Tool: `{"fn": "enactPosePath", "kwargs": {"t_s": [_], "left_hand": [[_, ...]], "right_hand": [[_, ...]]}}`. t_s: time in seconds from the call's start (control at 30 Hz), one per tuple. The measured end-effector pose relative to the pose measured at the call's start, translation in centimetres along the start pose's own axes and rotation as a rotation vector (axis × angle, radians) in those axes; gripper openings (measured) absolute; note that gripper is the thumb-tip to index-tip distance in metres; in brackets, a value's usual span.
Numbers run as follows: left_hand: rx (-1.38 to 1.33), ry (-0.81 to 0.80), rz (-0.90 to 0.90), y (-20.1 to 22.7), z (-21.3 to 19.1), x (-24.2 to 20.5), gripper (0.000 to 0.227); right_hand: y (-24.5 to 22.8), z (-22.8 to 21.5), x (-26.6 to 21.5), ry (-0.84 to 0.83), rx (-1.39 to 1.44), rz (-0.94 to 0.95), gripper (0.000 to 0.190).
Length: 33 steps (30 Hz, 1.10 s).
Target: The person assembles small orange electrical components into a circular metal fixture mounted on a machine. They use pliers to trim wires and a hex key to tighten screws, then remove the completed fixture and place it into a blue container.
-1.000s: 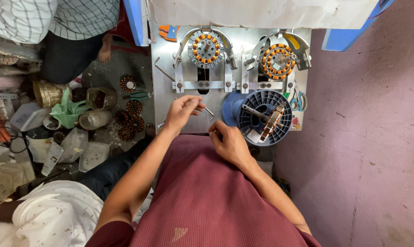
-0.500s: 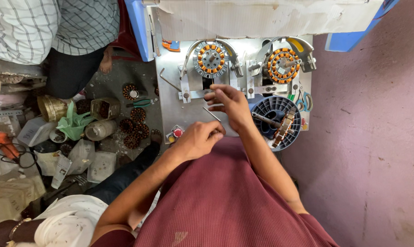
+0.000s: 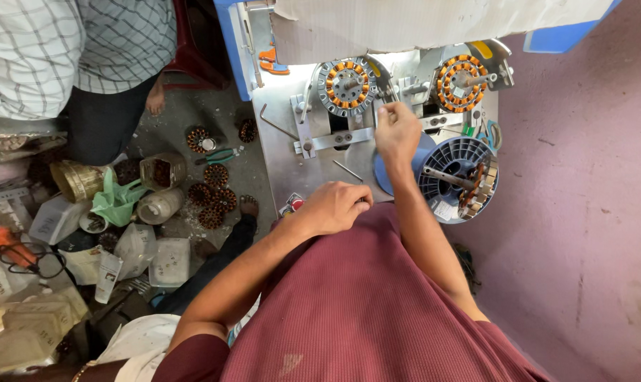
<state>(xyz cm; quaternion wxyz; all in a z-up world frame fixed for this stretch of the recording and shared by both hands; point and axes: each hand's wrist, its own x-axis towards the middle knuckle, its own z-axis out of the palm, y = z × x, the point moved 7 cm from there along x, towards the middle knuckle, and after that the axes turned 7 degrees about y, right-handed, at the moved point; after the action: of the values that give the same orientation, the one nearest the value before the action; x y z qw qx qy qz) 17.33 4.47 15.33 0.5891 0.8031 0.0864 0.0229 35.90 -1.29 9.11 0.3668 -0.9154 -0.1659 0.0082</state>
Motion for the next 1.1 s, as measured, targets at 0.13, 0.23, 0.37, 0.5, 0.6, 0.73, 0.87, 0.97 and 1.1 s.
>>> {"fn": "enactPosePath", "kwargs": {"t_s": [0.13, 0.23, 0.37, 0.5, 0.6, 0.73, 0.87, 0.97, 1.1], "left_hand": [[0.052, -0.186, -0.027, -1.8, 0.9, -1.0, 0.011], [0.044, -0.191, -0.047, -3.4, 0.9, -1.5, 0.012], [-0.024, -0.008, -0.125, -7.6, -0.6, -1.9, 0.016], [0.161, 0.054, -0.305, -13.7, -2.4, -4.2, 0.023], [0.302, 0.068, -0.358, -16.9, -3.0, -6.5, 0.029], [0.291, 0.054, -0.429, -19.3, -2.6, -8.2, 0.027], [0.216, 0.038, -0.469, -20.2, -2.2, -8.1, 0.026], [0.235, -0.001, -0.447, -20.2, -2.1, -8.1, 0.026], [0.218, -0.06, -0.49, -20.3, -2.0, -8.1, 0.024]], "right_hand": [[-5.3, 2.4, -4.0, -0.087, -0.163, -0.314, 0.009], [-10.1, 3.5, -4.1, -0.112, -0.122, -0.501, 0.009], [-12.7, 3.2, -0.1, 0.106, 0.003, -0.639, 0.016], [-5.2, 4.0, 4.3, -0.088, 0.368, 0.155, 0.01], [-0.4, 4.1, 3.6, -0.068, 0.667, 0.556, 0.013], [-0.3, 2.5, 0.8, 0.046, 0.168, 0.235, 0.01], [-6.7, 3.9, -3.4, 0.002, -0.293, -0.437, 0.008], [-9.4, 5.8, -2.9, -0.077, -0.216, -0.558, 0.014], [-7.0, 4.7, 4.4, -0.005, -0.14, -0.148, 0.01]]}}
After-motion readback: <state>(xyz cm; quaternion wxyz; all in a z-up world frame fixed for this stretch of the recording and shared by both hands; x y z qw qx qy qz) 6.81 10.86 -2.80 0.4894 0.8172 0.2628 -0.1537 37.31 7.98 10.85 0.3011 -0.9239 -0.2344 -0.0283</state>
